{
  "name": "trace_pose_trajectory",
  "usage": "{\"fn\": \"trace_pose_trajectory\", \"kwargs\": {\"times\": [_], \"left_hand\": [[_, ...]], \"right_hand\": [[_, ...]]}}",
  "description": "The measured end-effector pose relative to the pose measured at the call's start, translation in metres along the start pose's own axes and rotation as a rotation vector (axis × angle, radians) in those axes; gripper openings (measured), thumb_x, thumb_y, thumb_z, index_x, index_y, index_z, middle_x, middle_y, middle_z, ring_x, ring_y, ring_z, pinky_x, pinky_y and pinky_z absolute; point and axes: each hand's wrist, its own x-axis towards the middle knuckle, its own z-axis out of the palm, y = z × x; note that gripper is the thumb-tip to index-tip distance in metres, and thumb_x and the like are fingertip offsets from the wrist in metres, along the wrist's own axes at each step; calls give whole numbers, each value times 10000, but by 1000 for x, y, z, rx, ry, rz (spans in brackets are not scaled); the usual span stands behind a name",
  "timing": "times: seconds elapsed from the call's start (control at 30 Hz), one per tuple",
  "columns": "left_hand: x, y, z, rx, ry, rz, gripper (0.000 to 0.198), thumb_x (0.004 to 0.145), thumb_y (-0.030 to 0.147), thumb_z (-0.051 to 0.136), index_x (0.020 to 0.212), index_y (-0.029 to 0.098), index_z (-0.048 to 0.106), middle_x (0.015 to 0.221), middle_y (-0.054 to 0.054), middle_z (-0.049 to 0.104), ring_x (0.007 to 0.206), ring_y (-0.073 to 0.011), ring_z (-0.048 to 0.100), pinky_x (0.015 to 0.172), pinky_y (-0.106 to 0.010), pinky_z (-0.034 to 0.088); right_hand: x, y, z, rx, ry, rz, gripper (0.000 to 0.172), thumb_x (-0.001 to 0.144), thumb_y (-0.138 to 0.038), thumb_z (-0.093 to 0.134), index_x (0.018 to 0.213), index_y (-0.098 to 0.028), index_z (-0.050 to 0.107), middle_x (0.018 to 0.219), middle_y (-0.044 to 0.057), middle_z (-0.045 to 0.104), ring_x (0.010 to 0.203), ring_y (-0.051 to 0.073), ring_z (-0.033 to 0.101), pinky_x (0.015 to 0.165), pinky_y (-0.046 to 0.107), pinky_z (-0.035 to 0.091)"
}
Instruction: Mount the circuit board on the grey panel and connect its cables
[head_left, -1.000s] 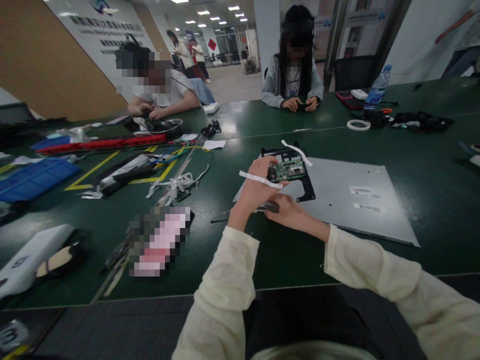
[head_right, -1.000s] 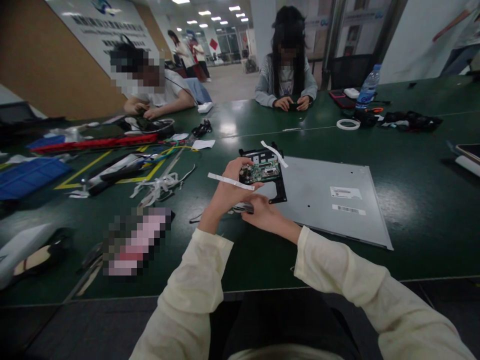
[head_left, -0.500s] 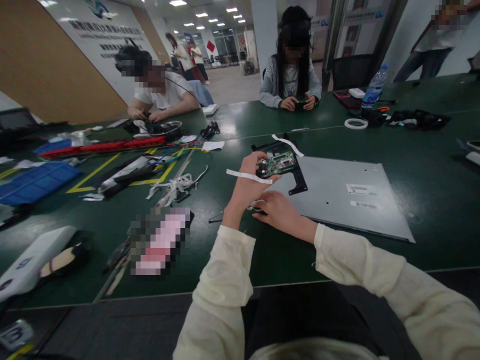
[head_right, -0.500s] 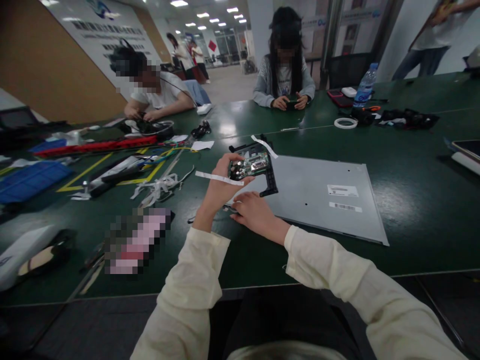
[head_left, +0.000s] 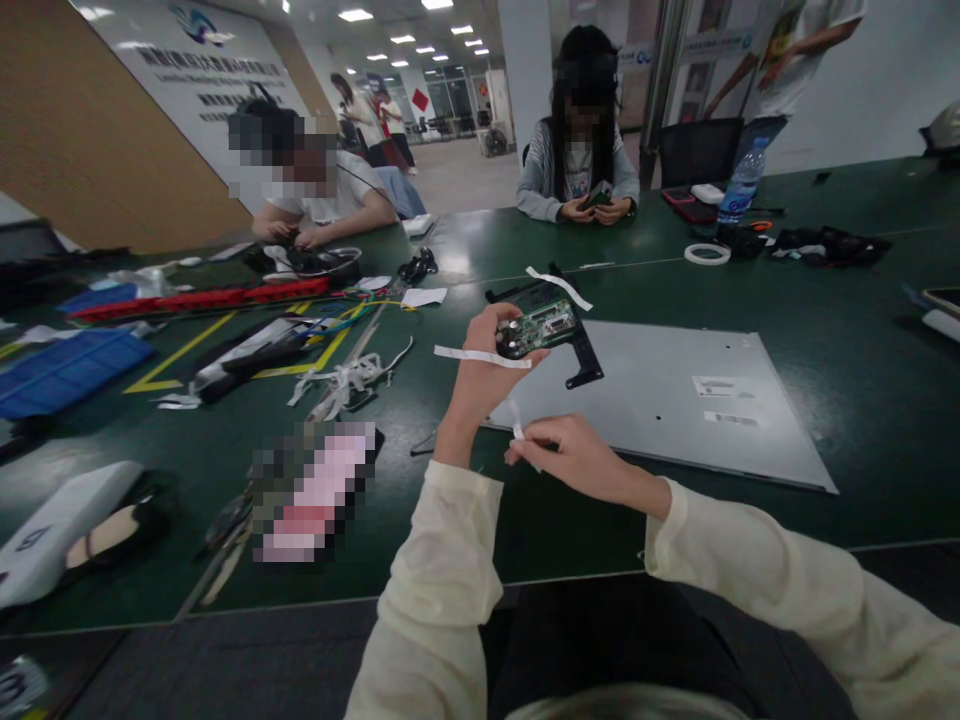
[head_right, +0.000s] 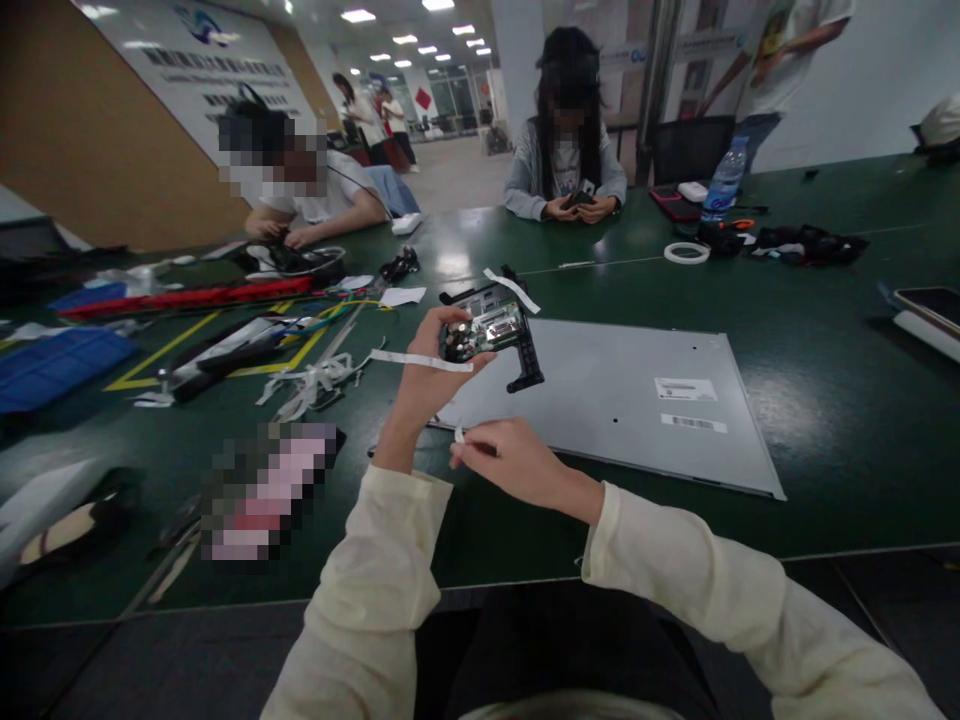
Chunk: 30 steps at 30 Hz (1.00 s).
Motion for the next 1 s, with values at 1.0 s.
{"fn": "trace_pose_trajectory", "kwargs": {"times": [1.0], "left_hand": [[-16,5,32,58,-302,53,495,694,297,741,1122,187,518,1124,-93,579,1077,-264,543,935,-451,438]], "right_hand": [[-123,173,-186,-769,574,259,588,825,-421,466,1323,-141,326,1269,191,461,1230,336,430,1036,518,352]]}}
